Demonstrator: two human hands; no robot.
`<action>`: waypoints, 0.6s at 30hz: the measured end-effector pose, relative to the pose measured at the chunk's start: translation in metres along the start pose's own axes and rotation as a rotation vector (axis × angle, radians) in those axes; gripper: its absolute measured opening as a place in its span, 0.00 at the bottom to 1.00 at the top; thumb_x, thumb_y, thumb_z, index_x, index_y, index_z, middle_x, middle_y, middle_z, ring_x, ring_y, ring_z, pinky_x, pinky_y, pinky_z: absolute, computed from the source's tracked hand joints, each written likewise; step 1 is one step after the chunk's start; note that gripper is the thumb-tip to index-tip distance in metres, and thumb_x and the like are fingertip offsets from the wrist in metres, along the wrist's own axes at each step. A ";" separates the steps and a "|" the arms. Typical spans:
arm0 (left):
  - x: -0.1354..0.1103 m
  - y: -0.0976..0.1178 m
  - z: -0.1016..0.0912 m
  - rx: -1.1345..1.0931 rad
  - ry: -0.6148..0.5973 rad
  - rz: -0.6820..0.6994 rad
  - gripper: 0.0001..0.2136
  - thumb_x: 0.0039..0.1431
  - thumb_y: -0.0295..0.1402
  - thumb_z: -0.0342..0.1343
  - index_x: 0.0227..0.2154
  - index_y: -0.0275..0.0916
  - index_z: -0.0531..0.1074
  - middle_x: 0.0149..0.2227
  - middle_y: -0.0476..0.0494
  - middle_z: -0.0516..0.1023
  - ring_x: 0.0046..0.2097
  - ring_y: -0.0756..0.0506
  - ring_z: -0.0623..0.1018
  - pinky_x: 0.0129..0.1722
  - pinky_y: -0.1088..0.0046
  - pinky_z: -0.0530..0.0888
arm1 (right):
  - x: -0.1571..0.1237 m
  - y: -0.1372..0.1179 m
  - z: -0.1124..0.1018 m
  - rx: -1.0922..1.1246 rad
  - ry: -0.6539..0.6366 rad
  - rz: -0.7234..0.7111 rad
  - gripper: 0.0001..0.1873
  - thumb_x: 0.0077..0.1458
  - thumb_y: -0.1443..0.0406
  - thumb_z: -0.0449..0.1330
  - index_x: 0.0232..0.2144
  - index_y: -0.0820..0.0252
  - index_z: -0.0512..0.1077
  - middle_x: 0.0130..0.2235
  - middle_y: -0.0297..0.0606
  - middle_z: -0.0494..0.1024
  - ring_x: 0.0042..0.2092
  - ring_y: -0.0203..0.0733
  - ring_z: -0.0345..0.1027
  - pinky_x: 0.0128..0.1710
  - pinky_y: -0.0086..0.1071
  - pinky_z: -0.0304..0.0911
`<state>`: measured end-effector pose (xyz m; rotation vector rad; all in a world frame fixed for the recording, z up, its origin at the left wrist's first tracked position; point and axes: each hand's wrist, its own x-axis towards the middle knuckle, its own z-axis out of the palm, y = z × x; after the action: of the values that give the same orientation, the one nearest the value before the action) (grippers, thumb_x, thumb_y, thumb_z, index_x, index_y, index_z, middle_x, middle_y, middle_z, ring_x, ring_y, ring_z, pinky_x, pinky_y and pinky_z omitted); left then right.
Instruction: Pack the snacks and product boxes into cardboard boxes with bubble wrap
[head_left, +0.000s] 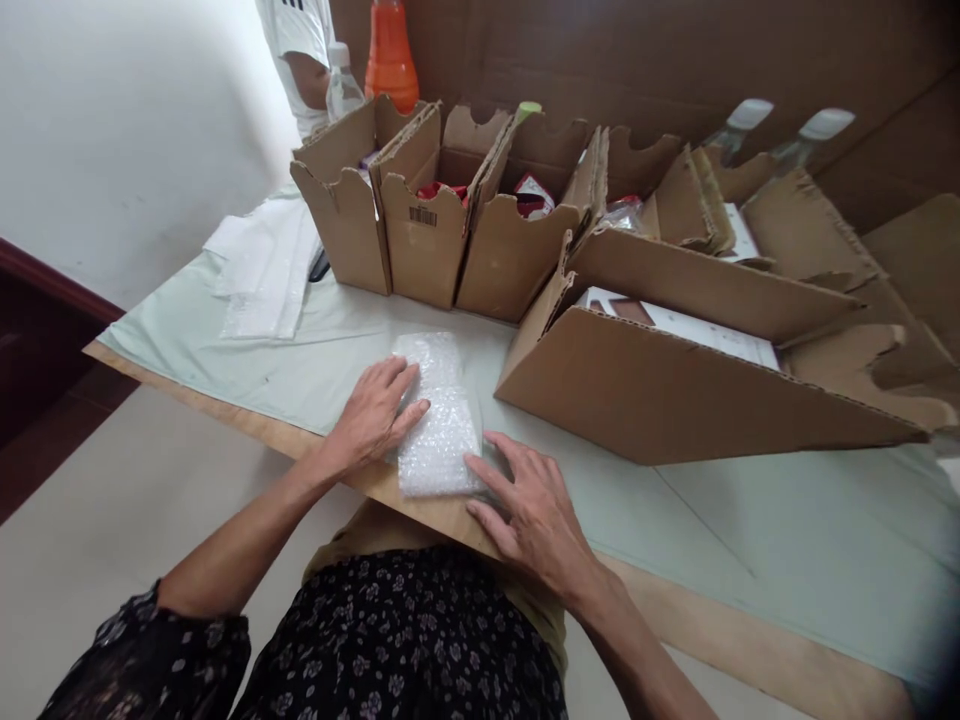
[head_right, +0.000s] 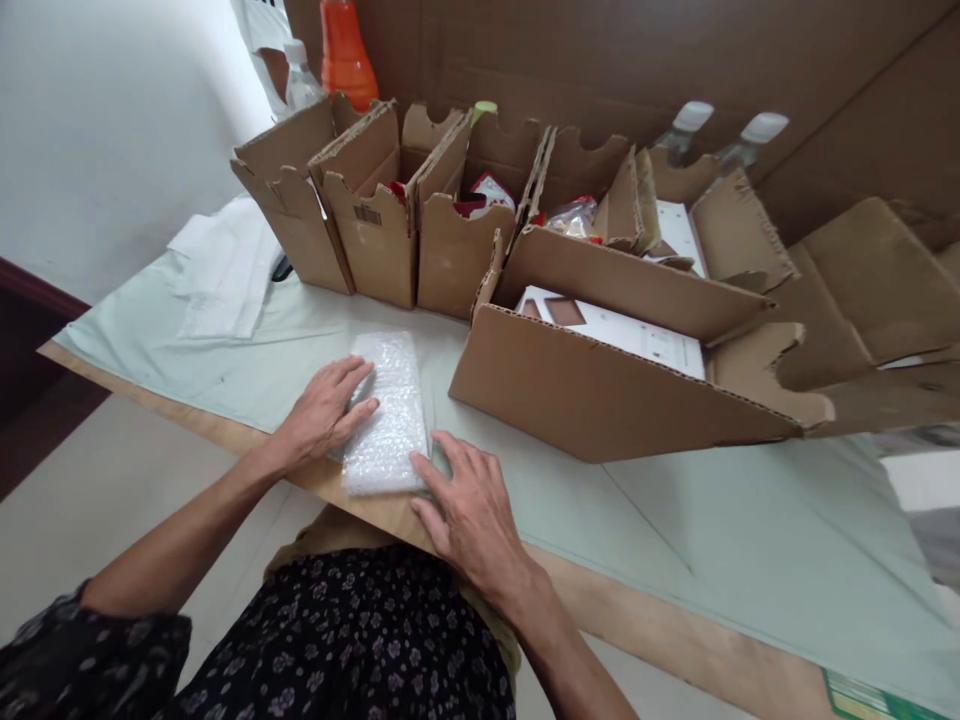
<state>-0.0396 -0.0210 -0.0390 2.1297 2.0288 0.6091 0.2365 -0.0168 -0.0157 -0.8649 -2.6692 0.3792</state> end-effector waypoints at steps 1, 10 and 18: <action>0.012 0.000 0.000 -0.008 -0.053 0.042 0.24 0.72 0.42 0.47 0.64 0.34 0.66 0.67 0.29 0.68 0.70 0.32 0.65 0.69 0.47 0.61 | -0.001 -0.003 0.001 -0.029 0.022 0.000 0.22 0.63 0.65 0.61 0.59 0.55 0.72 0.65 0.54 0.69 0.61 0.60 0.66 0.54 0.54 0.66; -0.014 0.013 -0.025 -0.113 -0.006 0.252 0.22 0.67 0.41 0.56 0.60 0.37 0.71 0.65 0.32 0.72 0.70 0.32 0.66 0.70 0.45 0.60 | 0.028 -0.005 0.011 0.008 -0.027 -0.078 0.19 0.64 0.67 0.61 0.57 0.59 0.74 0.63 0.51 0.74 0.65 0.58 0.65 0.60 0.53 0.62; -0.054 0.027 -0.017 -0.308 0.094 0.130 0.11 0.68 0.29 0.53 0.48 0.40 0.78 0.38 0.43 0.83 0.41 0.43 0.80 0.47 0.61 0.76 | 0.034 -0.002 0.011 0.229 0.067 0.029 0.15 0.72 0.64 0.52 0.53 0.55 0.77 0.48 0.40 0.85 0.48 0.47 0.76 0.50 0.41 0.66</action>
<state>-0.0219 -0.0794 -0.0243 2.0913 1.7132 0.9866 0.2050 0.0000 -0.0182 -0.8311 -2.4930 0.6364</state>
